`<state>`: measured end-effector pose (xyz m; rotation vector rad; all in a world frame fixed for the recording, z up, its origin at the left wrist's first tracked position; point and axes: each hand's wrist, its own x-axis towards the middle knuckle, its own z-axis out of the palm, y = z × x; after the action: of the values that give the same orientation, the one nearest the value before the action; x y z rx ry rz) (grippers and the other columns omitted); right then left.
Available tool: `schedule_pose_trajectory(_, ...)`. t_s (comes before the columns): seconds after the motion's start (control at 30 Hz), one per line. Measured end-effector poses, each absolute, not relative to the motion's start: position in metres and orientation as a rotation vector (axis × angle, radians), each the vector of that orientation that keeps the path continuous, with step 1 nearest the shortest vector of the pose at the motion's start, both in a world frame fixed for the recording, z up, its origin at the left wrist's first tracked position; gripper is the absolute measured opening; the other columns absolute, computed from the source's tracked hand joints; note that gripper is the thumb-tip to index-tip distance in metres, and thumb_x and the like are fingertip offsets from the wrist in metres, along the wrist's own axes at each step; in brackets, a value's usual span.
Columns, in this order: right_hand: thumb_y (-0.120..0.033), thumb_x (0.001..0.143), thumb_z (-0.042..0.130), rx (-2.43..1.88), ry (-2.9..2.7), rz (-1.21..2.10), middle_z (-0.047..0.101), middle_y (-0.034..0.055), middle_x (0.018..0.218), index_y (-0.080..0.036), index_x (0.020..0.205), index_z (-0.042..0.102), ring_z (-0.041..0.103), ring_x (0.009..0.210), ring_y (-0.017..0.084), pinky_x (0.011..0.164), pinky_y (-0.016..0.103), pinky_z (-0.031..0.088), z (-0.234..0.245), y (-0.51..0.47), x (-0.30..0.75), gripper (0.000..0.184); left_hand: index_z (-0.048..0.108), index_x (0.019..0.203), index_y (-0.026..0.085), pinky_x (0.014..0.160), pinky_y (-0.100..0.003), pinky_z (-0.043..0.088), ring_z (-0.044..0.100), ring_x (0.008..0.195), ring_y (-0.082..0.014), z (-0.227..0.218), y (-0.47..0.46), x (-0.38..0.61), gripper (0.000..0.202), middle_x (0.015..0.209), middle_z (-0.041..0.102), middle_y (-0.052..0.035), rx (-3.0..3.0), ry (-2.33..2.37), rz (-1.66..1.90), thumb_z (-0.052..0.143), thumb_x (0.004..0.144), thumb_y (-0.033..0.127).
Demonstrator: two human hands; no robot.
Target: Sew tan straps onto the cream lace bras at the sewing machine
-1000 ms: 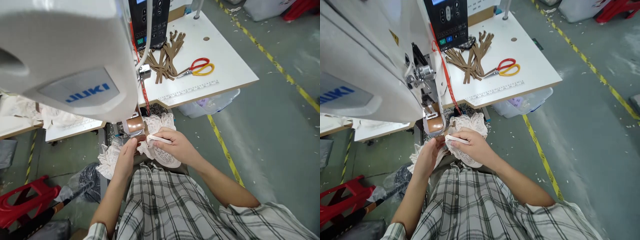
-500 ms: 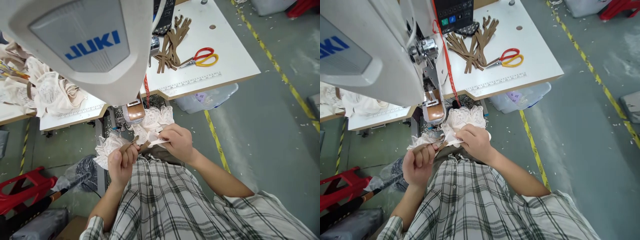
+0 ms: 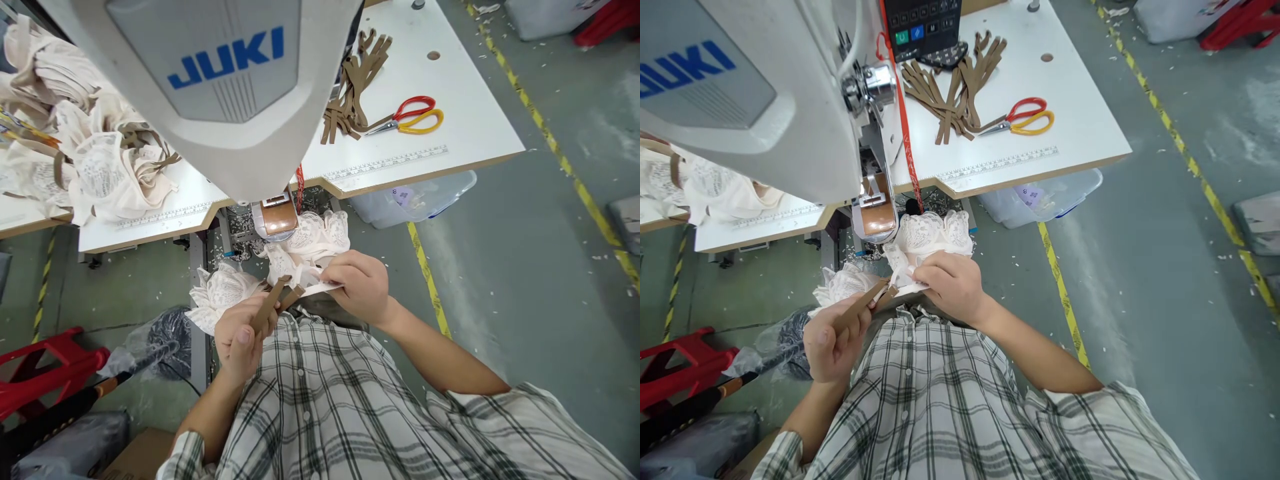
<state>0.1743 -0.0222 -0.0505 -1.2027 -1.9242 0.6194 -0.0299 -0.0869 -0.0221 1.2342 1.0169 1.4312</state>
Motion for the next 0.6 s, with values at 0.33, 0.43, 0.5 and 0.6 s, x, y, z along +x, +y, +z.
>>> schedule_pose_trajectory(0.33, -0.034, 0.089, 0.058, -1.164, -1.998, 0.93, 0.063, 0.002, 0.071, -0.025, 0.092, 0.074, 0.054, 0.065, 0.014, 0.061, 0.027, 0.039, -0.045, -0.023, 0.169, 0.019, 0.039, 0.048, 0.021, 0.068, -0.038, 0.051, 0.045, 0.045, -0.0137, -0.005, -0.077, -0.039, 0.057, 0.043, 0.034, 0.0031, 1.054, 1.068, 1.499, 0.048, 0.097, 0.048)
schedule_pose_trajectory(0.43, -0.039, 0.091, 0.059, -1.009, -1.942, 1.628, 0.065, 0.0014, 0.081, -0.024, 0.107, 0.073, 0.056, 0.072, 0.014, 0.066, 0.025, 0.042, -0.037, -0.025, 0.163, 0.027, 0.052, 0.06, 0.021, 0.071, -0.034, 0.054, 0.055, 0.052, -0.0132, 0.004, -0.049, -0.049, 0.047, 0.05, 0.045, 0.0032, 0.774, 1.219, 1.518, 0.051, 0.096, 0.05)
schedule_pose_trajectory(0.5, -0.045, 0.09, 0.06, -0.91, -1.754, 2.018, 0.063, 0.0003, 0.079, -0.021, 0.105, 0.073, 0.053, 0.068, 0.013, 0.063, 0.024, 0.041, -0.035, -0.029, 0.156, 0.031, 0.058, 0.069, 0.02, 0.068, -0.029, 0.055, 0.061, 0.059, -0.0134, 0.002, -0.029, -0.058, 0.039, 0.059, 0.055, 0.0014, 0.702, 1.289, 1.494, 0.055, 0.095, 0.05)
schedule_pose_trajectory(0.6, -0.052, 0.086, 0.065, -0.9, -1.507, 2.224, 0.051, -0.0028, 0.067, -0.019, 0.104, 0.073, 0.04, 0.059, 0.01, 0.055, 0.023, 0.032, -0.035, -0.036, 0.148, 0.038, 0.06, 0.073, 0.019, 0.064, -0.026, 0.055, 0.064, 0.06, -0.013, -0.007, -0.01, -0.066, 0.038, 0.063, 0.061, 0.0002, 0.654, 1.354, 1.401, 0.057, 0.093, 0.051)
